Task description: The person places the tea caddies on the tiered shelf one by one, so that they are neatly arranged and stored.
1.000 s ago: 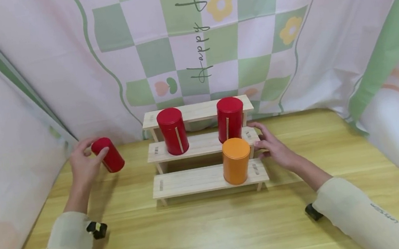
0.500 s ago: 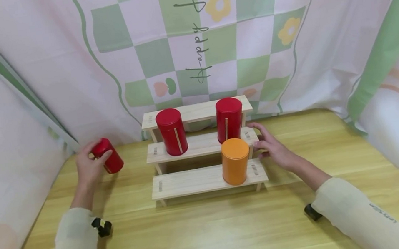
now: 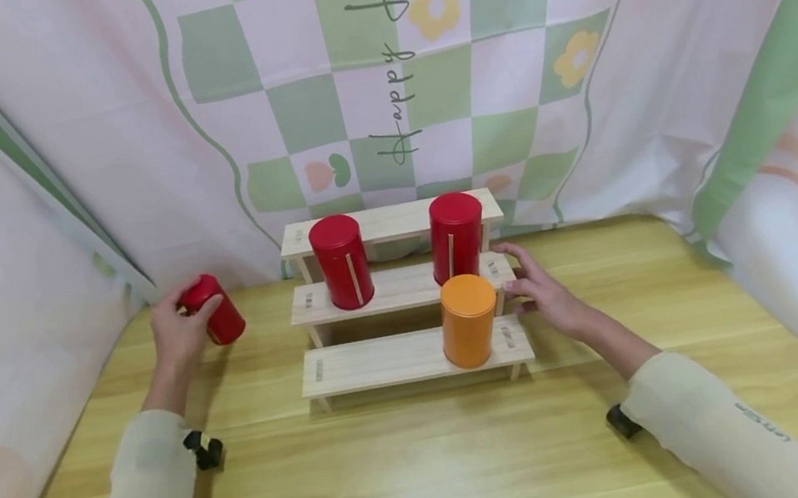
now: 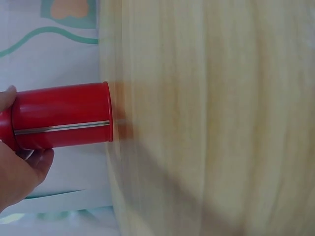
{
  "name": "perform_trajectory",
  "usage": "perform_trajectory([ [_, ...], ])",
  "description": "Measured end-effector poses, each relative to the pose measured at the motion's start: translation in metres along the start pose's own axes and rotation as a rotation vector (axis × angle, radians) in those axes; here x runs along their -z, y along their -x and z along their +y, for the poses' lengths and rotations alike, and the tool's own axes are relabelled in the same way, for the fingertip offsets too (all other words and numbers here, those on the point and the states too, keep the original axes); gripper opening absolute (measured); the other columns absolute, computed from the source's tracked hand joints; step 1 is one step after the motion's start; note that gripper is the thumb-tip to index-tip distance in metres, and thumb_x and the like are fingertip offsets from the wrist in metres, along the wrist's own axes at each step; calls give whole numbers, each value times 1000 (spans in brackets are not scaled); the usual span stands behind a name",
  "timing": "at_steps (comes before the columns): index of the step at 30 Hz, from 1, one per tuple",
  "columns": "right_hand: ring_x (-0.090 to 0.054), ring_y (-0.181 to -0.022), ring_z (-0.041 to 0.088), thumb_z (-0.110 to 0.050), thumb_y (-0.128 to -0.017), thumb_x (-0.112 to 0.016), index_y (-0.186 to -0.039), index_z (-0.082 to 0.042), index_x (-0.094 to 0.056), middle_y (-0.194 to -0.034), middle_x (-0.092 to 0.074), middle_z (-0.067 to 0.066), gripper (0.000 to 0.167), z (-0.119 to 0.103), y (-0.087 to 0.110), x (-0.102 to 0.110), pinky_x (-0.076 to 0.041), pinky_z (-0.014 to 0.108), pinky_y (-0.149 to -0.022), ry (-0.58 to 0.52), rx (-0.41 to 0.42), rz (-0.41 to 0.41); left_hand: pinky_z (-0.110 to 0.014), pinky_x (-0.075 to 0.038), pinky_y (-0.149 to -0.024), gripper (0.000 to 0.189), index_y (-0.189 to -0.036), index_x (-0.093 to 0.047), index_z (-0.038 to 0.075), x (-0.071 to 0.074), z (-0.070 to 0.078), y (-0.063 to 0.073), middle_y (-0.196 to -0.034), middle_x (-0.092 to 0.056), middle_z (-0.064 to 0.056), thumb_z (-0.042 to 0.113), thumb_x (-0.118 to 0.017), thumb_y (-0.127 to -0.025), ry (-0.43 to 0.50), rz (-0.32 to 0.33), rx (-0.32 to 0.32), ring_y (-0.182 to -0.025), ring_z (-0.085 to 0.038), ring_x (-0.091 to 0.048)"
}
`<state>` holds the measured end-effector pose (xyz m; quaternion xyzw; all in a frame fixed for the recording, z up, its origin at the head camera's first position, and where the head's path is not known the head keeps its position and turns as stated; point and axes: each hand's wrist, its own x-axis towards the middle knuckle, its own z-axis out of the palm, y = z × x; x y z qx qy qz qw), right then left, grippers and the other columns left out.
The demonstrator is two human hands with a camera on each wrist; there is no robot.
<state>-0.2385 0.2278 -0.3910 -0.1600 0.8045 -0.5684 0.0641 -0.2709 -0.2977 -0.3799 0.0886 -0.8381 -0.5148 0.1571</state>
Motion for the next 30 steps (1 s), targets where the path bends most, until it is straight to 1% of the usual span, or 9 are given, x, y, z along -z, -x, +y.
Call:
perform_trajectory([
  [4, -47, -107, 35, -20, -106, -39, -162, -13, -16, -132, -44, 28, 61, 0, 0, 0, -52, 40, -81, 2, 3, 0, -37, -51, -99, 58, -153, -50, 5, 1, 0, 0, -150, -51, -20, 22, -70, -101, -8, -10, 1, -126, -30, -49],
  [11, -48, -106, 35, -20, -106, -39, -162, -14, -15, -128, -46, 27, 62, -3, 1, -1, -52, 42, -81, -1, -7, 2, -26, -48, -89, 57, -149, -55, 5, 2, -1, 0, -146, -54, -21, 23, -72, -99, -40, -4, -27, -122, -29, -51],
  [14, -48, -106, 35, -20, -106, -39, -162, -14, -15, -129, -45, 28, 61, -3, 2, -2, -52, 41, -81, 3, -7, 3, -27, -48, -89, 58, -151, -54, 6, 3, 0, 2, -147, -53, -21, 27, -72, -99, -53, -29, -36, -122, -31, -50],
  [19, -48, -105, 34, -20, -106, -39, -161, -13, -16, -127, -46, 26, 60, -1, 1, -2, -53, 40, -80, 5, 3, 6, -24, -47, -87, 61, -151, -53, 6, 4, 2, 5, -148, -53, -21, 32, -72, -99, -48, -67, -55, -122, -31, -49],
  [22, -48, -105, 34, -19, -106, -39, -161, -13, -16, -125, -46, 27, 61, -1, 1, -2, -53, 40, -80, 5, 8, 3, -20, -46, -86, 60, -149, -55, 4, 4, 3, 7, -146, -55, -22, 31, -73, -98, -49, -65, -88, -119, -26, -51],
  [26, -48, -105, 34, -20, -106, -39, -162, -14, -16, -125, -46, 26, 61, -1, 1, -1, -52, 41, -80, 4, 4, 3, -13, -45, -84, 56, -143, -60, 1, 3, 8, 10, -140, -61, -21, 29, -75, -97, -63, -52, -148, -110, -13, -53],
  [28, -48, -104, 33, -19, -105, -39, -162, -14, -15, -124, -46, 26, 61, -1, 1, -1, -53, 41, -80, 7, 6, 4, -11, -44, -83, 55, -142, -62, 1, 3, 11, 12, -138, -63, -20, 30, -76, -97, -59, -56, -169, -106, -8, -53],
  [30, -48, -103, 33, -19, -105, -39, -162, -14, -16, -124, -45, 25, 62, -1, 1, -1, -52, 42, -80, 6, 6, 6, -10, -45, -82, 55, -141, -63, 1, 2, 14, 15, -137, -64, -20, 31, -76, -96, -49, -66, -184, -104, -5, -53],
])
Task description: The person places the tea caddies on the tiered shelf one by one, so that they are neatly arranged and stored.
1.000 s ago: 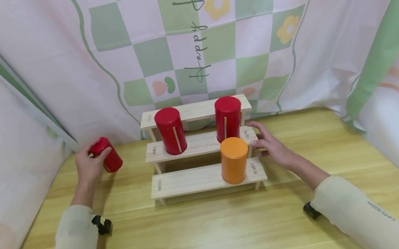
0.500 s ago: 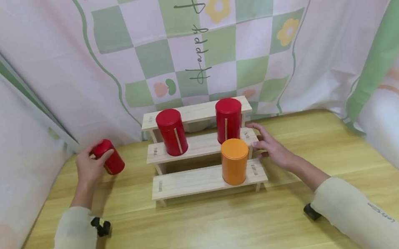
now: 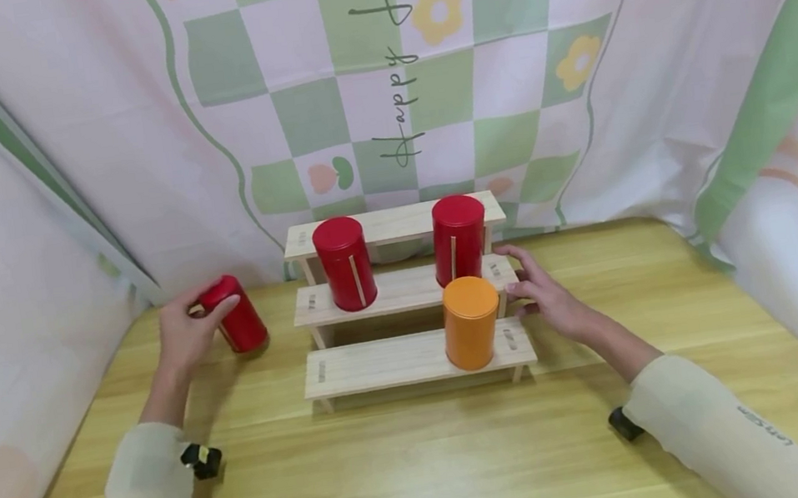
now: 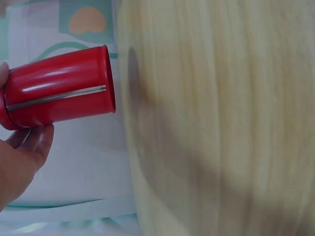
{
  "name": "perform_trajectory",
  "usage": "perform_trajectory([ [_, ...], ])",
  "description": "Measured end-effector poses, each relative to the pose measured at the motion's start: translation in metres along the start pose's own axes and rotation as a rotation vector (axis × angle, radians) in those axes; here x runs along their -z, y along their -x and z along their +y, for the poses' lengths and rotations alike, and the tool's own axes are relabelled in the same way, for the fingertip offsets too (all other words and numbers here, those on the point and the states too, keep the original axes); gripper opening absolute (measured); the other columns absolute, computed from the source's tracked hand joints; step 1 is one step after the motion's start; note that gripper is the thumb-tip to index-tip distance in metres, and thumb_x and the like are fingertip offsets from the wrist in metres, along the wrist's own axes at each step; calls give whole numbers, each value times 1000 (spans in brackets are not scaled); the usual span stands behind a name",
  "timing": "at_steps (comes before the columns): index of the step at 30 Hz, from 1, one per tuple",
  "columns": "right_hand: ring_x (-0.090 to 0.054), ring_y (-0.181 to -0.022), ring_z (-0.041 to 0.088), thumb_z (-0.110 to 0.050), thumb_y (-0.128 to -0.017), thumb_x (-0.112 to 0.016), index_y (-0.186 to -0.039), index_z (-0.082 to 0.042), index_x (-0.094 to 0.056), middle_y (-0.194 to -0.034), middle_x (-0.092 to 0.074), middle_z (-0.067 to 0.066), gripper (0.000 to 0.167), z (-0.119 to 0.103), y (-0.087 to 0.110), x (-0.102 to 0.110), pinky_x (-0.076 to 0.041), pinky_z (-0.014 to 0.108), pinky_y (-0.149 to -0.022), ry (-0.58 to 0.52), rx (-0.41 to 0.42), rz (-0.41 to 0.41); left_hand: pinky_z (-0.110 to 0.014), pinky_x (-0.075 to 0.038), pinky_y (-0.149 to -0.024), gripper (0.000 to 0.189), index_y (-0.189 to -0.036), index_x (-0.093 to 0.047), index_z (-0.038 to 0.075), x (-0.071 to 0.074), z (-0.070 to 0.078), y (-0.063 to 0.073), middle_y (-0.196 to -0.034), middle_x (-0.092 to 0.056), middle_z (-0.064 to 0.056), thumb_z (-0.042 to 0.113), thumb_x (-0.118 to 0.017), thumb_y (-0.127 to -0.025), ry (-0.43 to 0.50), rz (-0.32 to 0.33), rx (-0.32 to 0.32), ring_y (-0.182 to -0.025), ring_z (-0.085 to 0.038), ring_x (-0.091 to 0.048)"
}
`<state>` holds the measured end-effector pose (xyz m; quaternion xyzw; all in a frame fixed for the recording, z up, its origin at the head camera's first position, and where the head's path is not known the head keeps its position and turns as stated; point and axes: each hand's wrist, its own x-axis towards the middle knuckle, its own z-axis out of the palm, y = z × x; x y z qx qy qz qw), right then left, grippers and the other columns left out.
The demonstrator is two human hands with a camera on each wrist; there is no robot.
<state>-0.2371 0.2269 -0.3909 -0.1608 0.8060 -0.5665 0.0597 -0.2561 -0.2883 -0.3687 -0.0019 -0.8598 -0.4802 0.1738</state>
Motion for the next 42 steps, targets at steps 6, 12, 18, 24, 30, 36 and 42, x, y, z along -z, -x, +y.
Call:
perform_trajectory([
  [6, -48, -104, 33, -19, -105, -40, -163, -14, -15, -128, -45, 26, 63, 0, 1, 1, -52, 43, -80, -8, -4, 4, -10, -47, -78, 53, -139, -65, 4, -3, 13, 4, -137, -64, -19, 33, -76, -96, -5, -27, -39, -105, -14, -55],
  [12, -48, -102, 32, -19, -105, -39, -163, -14, -15, -126, -45, 26, 63, 1, 1, 1, -52, 43, -79, -8, -5, 4, -11, -46, -80, 48, -136, -68, 3, -7, 23, 4, -134, -67, -20, 30, -75, -98, -56, -30, -110, -107, -19, -57],
  [18, -48, -104, 33, -19, -105, -39, -162, -13, -16, -128, -45, 27, 62, 1, 1, 1, -53, 42, -80, -3, 2, 1, -14, -46, -83, 45, -135, -68, 3, -10, 30, 6, -134, -66, -21, 27, -75, -98, -53, -39, -157, -108, -20, -57],
  [24, -48, -106, 33, -19, -106, -39, -162, -13, -15, -132, -45, 29, 61, 2, 1, 0, -53, 42, -80, -4, 6, -2, -14, -47, -84, 43, -135, -68, 2, -11, 35, 9, -134, -67, -21, 20, -76, -97, -29, -55, -200, -105, -12, -57],
  [30, -47, -105, 33, -19, -106, -39, -162, -14, -16, -132, -45, 29, 61, 1, 1, 1, -52, 41, -80, -12, 0, 3, -13, -49, -86, 43, -135, -67, -1, -11, 43, 12, -129, -68, -22, 13, -76, -95, 43, -67, -221, -100, -4, -59],
  [36, -48, -105, 33, -18, -106, -38, -162, -14, -15, -133, -45, 28, 61, 0, 1, 0, -52, 42, -81, -19, 1, 0, -15, -50, -86, 51, -141, -62, 0, -10, 53, 15, -128, -66, -17, 12, -77, -94, 129, -7, -190, -99, -6, -60],
  [42, -49, -107, 33, -18, -106, -38, -163, -14, -13, -138, -43, 30, 62, -1, 1, 0, -52, 41, -81, -20, -1, 0, -17, -50, -85, 52, -142, -62, 2, -8, 62, 18, -118, -65, 6, 10, -78, -93, 189, 57, -186, -99, -9, -60],
])
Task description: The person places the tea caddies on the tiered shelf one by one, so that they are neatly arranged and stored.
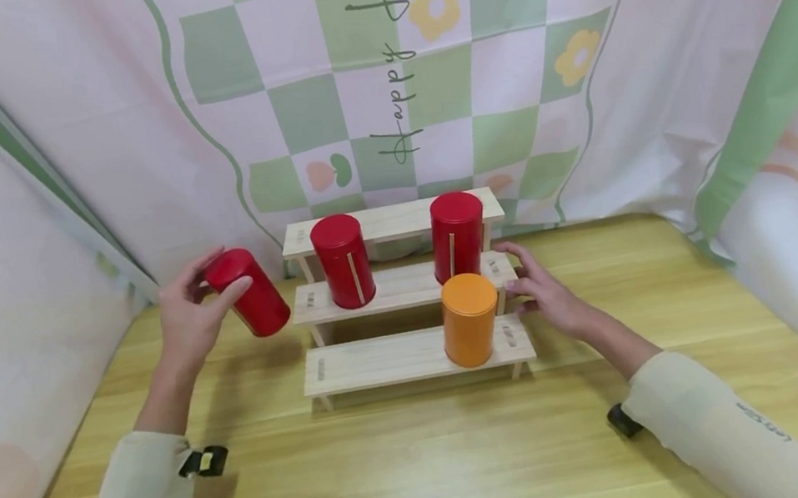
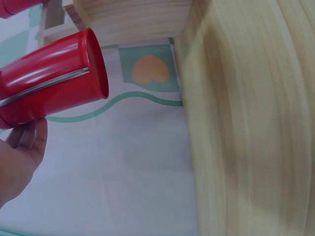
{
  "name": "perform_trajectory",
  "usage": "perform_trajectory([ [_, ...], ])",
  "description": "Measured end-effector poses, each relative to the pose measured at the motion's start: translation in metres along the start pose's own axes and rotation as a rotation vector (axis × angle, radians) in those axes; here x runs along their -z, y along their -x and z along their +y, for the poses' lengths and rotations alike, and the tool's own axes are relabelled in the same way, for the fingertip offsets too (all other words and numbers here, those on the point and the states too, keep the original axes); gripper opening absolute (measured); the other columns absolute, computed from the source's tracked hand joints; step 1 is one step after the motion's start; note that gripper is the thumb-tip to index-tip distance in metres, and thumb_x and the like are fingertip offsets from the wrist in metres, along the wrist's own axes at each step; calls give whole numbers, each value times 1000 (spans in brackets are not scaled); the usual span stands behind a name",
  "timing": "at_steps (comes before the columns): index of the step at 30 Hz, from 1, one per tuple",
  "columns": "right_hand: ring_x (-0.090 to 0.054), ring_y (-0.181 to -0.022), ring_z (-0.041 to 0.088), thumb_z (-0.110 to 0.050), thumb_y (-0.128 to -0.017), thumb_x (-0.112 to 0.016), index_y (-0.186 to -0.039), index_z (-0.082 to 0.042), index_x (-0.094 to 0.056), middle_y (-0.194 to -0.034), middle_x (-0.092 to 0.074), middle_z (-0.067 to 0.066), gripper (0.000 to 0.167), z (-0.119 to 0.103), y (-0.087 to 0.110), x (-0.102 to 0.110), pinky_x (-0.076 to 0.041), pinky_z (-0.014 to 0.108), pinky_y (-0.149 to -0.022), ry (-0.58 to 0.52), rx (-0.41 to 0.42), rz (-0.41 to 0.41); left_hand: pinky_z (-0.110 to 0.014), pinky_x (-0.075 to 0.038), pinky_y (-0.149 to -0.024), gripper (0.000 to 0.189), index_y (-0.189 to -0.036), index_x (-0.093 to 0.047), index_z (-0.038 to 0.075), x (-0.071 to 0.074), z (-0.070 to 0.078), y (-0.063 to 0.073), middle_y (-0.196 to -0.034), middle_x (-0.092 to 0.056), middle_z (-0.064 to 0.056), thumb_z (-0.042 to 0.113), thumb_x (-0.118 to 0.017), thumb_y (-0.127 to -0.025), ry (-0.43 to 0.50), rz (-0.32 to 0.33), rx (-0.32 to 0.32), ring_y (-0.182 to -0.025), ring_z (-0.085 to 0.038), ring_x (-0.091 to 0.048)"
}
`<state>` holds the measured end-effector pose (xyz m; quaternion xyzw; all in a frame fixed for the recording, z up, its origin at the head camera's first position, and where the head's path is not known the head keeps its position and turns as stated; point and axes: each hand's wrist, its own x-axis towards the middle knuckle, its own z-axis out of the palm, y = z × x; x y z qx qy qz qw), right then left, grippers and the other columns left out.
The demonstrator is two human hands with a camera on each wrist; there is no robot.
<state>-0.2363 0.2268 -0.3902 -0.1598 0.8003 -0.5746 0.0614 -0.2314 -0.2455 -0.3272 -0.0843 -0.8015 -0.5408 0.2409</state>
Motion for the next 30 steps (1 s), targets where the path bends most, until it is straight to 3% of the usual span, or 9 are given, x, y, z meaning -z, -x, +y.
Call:
perform_trajectory([
  [7, -49, -106, 34, -17, -106, -38, -163, -14, -14, -135, -44, 30, 62, 0, -1, 1, -52, 42, -80, -7, -2, 5, -18, -51, -84, 48, -138, -64, 1, -2, 6, 0, -116, -64, 9, 8, -77, -92, 76, 79, -22, -102, -12, -59],
  [14, -50, -106, 33, -17, -105, -38, -163, -14, -14, -137, -43, 31, 63, 0, 0, 1, -52, 42, -80, -1, 1, 6, -16, -53, -74, 44, -134, -65, -3, -2, 16, 0, -111, -67, 7, 2, -75, -92, 144, 155, -66, -95, -15, -60],
  [30, -49, -106, 34, -19, -105, -39, -163, -14, -15, -132, -45, 28, 62, 1, 0, 0, -52, 41, -80, 2, -2, 8, -19, -54, -87, 45, -137, -63, 3, -6, 33, 4, -119, -68, -1, 4, -73, -93, 260, 131, -96, -105, -19, -63],
])
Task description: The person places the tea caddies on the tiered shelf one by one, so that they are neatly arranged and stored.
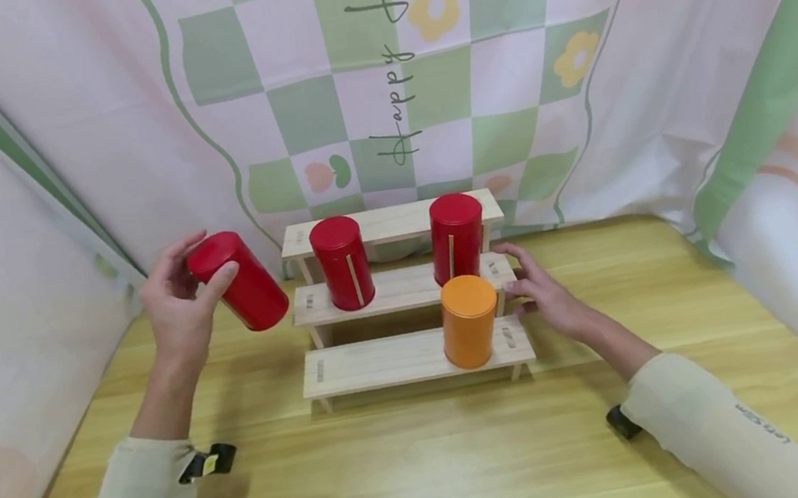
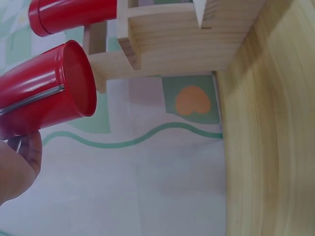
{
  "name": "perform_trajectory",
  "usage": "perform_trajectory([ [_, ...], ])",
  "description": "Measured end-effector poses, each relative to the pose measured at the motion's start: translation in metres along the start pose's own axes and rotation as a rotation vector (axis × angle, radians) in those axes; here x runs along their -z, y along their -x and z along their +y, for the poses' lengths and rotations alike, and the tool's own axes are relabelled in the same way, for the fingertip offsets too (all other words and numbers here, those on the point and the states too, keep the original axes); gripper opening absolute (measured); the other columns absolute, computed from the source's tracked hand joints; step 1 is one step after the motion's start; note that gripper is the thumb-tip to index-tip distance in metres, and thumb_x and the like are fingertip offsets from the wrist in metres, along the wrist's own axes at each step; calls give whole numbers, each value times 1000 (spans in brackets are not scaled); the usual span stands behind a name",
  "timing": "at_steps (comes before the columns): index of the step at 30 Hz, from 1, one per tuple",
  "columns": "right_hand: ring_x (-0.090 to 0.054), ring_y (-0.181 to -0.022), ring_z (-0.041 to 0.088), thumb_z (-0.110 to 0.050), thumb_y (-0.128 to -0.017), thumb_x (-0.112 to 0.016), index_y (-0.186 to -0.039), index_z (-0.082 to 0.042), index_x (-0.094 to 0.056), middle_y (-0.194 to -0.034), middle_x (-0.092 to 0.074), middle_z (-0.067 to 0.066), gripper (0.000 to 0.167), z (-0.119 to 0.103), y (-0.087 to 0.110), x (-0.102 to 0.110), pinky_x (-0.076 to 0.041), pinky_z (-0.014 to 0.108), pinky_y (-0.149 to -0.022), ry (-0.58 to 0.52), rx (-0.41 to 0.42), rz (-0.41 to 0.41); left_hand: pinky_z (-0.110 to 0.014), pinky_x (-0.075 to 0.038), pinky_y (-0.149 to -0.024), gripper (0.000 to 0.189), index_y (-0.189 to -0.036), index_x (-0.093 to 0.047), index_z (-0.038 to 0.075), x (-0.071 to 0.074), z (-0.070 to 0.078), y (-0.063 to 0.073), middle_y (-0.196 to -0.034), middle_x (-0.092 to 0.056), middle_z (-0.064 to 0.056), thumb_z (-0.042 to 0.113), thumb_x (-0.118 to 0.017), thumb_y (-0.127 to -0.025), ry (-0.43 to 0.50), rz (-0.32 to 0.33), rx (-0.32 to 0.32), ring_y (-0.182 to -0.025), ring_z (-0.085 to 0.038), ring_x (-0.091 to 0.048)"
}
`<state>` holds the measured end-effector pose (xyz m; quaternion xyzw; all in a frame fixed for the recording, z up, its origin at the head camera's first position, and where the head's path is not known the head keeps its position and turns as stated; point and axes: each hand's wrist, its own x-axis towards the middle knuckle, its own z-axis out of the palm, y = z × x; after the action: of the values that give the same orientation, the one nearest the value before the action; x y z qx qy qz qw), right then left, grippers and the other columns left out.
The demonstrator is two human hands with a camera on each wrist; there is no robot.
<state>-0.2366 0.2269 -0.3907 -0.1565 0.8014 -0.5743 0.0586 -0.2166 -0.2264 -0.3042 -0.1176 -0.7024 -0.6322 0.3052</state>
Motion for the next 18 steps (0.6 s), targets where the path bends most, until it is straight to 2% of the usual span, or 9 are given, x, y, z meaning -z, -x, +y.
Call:
perform_trajectory([
  [9, -49, -107, 35, -19, -105, -38, -163, -14, -15, -133, -44, 29, 62, -1, 1, -1, -51, 42, -80, -1, -4, 1, -20, -56, -85, 39, -128, -68, 3, -4, 5, 3, -118, -68, -5, -3, -70, -90, 115, -59, -47, -104, -22, -63],
  [15, -49, -107, 35, -19, -105, -38, -163, -14, -15, -137, -43, 30, 62, -1, 1, -1, -51, 42, -81, 3, -7, -3, -20, -57, -83, 38, -126, -66, -6, -8, 8, 6, -115, -70, -4, -8, -69, -89, 146, -127, -108, -99, -20, -64],
  [18, -49, -107, 35, -19, -105, -38, -163, -15, -15, -136, -43, 30, 62, -1, 1, -1, -51, 42, -81, 6, -7, -2, -20, -56, -83, 39, -126, -65, -10, -9, 8, 7, -113, -71, -3, -10, -69, -87, 147, -173, -119, -95, -17, -64],
])
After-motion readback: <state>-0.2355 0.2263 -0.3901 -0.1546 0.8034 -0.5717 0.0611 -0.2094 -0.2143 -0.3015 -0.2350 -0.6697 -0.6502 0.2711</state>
